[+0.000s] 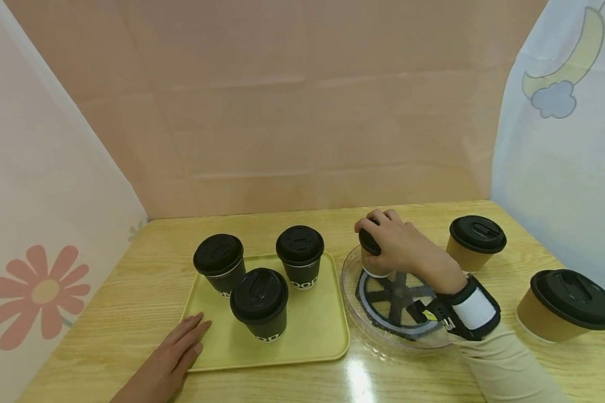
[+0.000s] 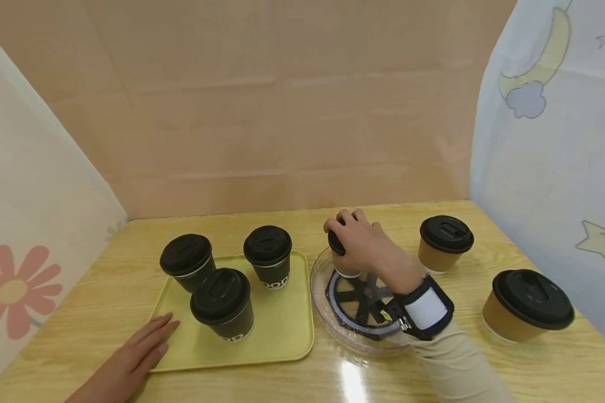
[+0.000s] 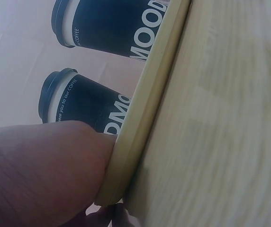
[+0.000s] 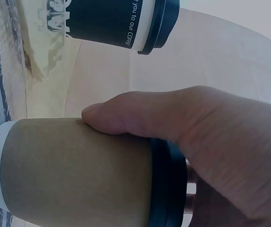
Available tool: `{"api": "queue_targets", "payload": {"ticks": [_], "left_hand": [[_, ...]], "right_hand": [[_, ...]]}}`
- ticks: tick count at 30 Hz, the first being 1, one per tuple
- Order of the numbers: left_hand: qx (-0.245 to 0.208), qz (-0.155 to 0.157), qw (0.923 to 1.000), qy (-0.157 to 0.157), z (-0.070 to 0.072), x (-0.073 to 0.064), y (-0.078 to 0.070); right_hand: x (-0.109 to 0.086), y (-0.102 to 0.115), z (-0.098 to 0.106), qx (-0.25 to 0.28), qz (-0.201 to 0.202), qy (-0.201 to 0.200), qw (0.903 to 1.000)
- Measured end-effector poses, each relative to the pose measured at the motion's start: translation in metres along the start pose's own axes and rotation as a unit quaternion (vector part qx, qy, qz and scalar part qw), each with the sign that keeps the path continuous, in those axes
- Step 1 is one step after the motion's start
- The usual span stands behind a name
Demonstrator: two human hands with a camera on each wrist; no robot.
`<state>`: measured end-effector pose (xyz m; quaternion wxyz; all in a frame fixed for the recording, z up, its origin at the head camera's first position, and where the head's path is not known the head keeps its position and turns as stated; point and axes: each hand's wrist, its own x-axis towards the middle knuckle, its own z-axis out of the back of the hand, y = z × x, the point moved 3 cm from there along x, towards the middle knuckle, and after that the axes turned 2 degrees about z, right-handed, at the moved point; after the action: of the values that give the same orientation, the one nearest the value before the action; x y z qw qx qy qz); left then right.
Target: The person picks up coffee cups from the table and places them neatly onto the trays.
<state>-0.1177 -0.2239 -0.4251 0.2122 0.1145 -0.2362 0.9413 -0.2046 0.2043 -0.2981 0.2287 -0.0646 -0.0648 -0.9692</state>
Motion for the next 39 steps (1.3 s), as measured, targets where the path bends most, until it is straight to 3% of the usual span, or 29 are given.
{"api": "queue_targets", "payload": {"ticks": [5, 11, 16, 24, 31, 39], "left_hand": [[0.003, -0.005, 1.0000, -0.004, 0.0006, -0.0006, 0.0015], [0.031, 0.012, 0.9994, 0.007, 0.0016, -0.0006, 0.0032], [0.026, -0.002, 0.9997, -0.004, 0.0011, -0.0001, 0.0045], [0.051, 0.022, 0.9981, 0.027, 0.0011, 0.0012, 0.0062], [0.047, 0.008, 0.9988, 0.012, 0.0015, 0.0004, 0.0076], [0.047, 0.017, 0.9983, 0.031, 0.0007, 0.0015, 0.0071]], "right_hand": [[0.0005, 0.0004, -0.0008, -0.010, -0.008, 0.003, 0.9999], [0.0013, 0.0013, -0.0020, -0.019, -0.009, 0.002, 0.9998], [0.0007, 0.0040, -0.0006, -0.014, -0.006, 0.007, 0.9999], [-0.0001, 0.0062, -0.0017, -0.008, 0.003, 0.006, 0.9999], [-0.0012, 0.0085, -0.0011, -0.014, 0.016, 0.000, 0.9998], [-0.0029, 0.0089, -0.0009, -0.015, 0.009, -0.001, 0.9998]]}}
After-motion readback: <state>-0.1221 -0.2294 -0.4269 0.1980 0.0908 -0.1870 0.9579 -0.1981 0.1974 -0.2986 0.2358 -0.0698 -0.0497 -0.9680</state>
